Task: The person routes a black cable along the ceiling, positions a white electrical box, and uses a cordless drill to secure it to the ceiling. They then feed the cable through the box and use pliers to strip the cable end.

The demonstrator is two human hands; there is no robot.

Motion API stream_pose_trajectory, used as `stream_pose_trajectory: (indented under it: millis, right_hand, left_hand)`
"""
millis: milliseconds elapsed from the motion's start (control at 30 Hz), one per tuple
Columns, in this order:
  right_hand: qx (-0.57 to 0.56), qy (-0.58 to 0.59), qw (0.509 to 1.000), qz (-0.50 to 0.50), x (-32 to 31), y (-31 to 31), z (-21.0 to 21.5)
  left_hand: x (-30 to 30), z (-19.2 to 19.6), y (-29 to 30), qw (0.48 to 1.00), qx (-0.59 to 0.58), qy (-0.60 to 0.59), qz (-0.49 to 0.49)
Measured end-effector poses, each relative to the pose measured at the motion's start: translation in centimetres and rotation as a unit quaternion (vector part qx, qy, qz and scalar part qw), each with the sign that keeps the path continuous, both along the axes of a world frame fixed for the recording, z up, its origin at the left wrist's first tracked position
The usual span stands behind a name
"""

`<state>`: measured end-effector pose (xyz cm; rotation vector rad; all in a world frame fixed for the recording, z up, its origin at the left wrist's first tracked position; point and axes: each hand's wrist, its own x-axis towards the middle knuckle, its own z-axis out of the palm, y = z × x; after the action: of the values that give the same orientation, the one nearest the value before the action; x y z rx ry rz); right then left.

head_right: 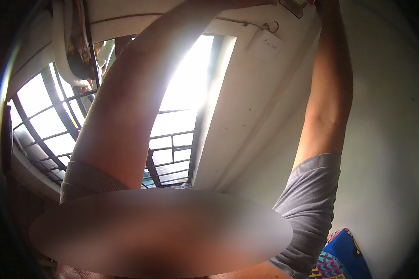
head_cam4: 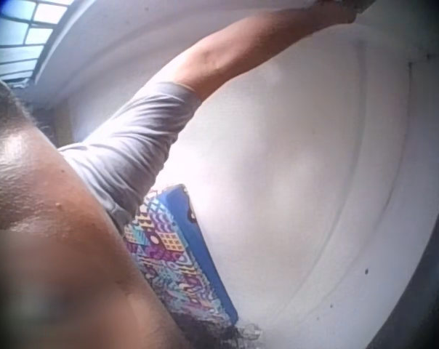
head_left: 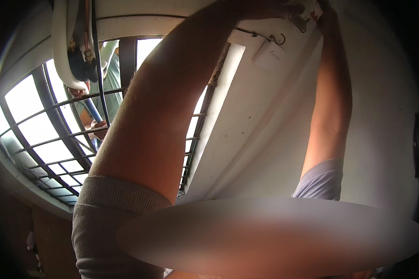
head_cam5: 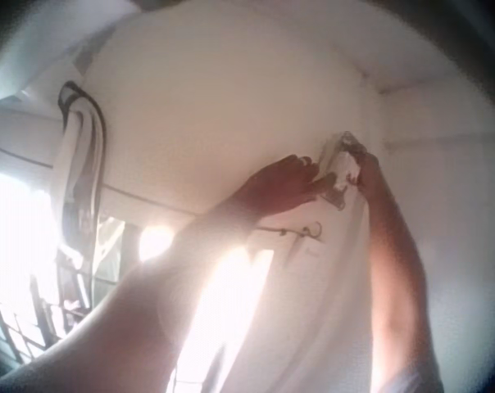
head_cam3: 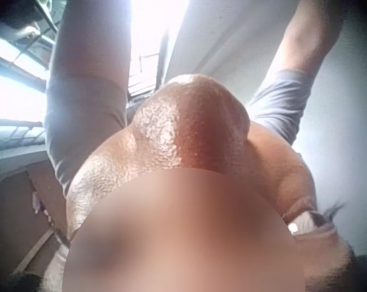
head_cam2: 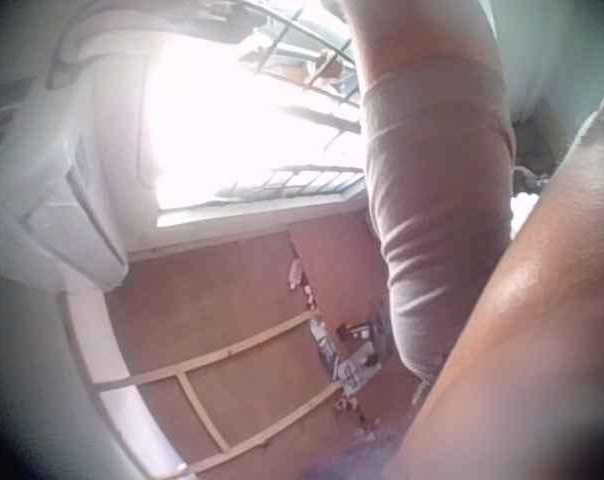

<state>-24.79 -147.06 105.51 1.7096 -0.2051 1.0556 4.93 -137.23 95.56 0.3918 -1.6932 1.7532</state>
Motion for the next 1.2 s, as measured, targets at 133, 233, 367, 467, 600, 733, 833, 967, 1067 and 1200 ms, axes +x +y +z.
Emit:
stream_pose_trajectory:
  millis: [133,233,367,467,600,733,833,967,1067,1200]
  right_hand:
    - [0.447,-0.190,0.812,0.324,2.0,0.2,0.4]
    - [0.436,-0.132,0.847,0.275,1.3,-0.1,1.1]
    - [0.193,0.026,0.973,0.125,0.4,1.4,1.6]
    - [0.405,-0.132,0.878,0.216,1.8,2.5,1.3]
    - [0.506,-0.288,0.785,0.212,2.5,2.9,1.4]
    - [0.174,-0.021,0.979,0.105,1.2,1.7,1.7]
    - [0.495,-0.161,0.823,0.227,1.1,0.5,1.7]
    - [0.246,-0.099,0.963,-0.047,0.9,0.6,1.6]
    - [0.138,-0.037,0.985,-0.093,1.3,1.0,2.5]
    - [0.643,-0.245,0.662,0.297,2.2,0.4,4.0]
  left_hand:
    - [-0.3,0.4,-0.3,0.999,0.051,0.006,-0.003]
    - [-0.4,0.8,-0.3,0.999,-0.012,-0.021,-0.045]
    - [-0.9,0.7,0.2,0.979,0.189,0.029,-0.064]
    - [-0.7,0.0,0.8,0.984,0.163,0.058,-0.041]
    - [-1.2,0.1,1.4,0.984,0.159,0.066,0.041]
    - [-1.6,0.0,1.7,0.986,0.124,0.079,0.076]
    - [-1.6,0.3,1.7,0.990,0.109,0.033,0.079]
    - [-2.2,1.0,1.8,0.978,0.141,0.045,0.150]
    - [-2.7,1.2,2.0,0.968,0.141,0.082,0.193]
    - [-3.0,0.6,2.4,0.970,0.093,0.084,0.207]
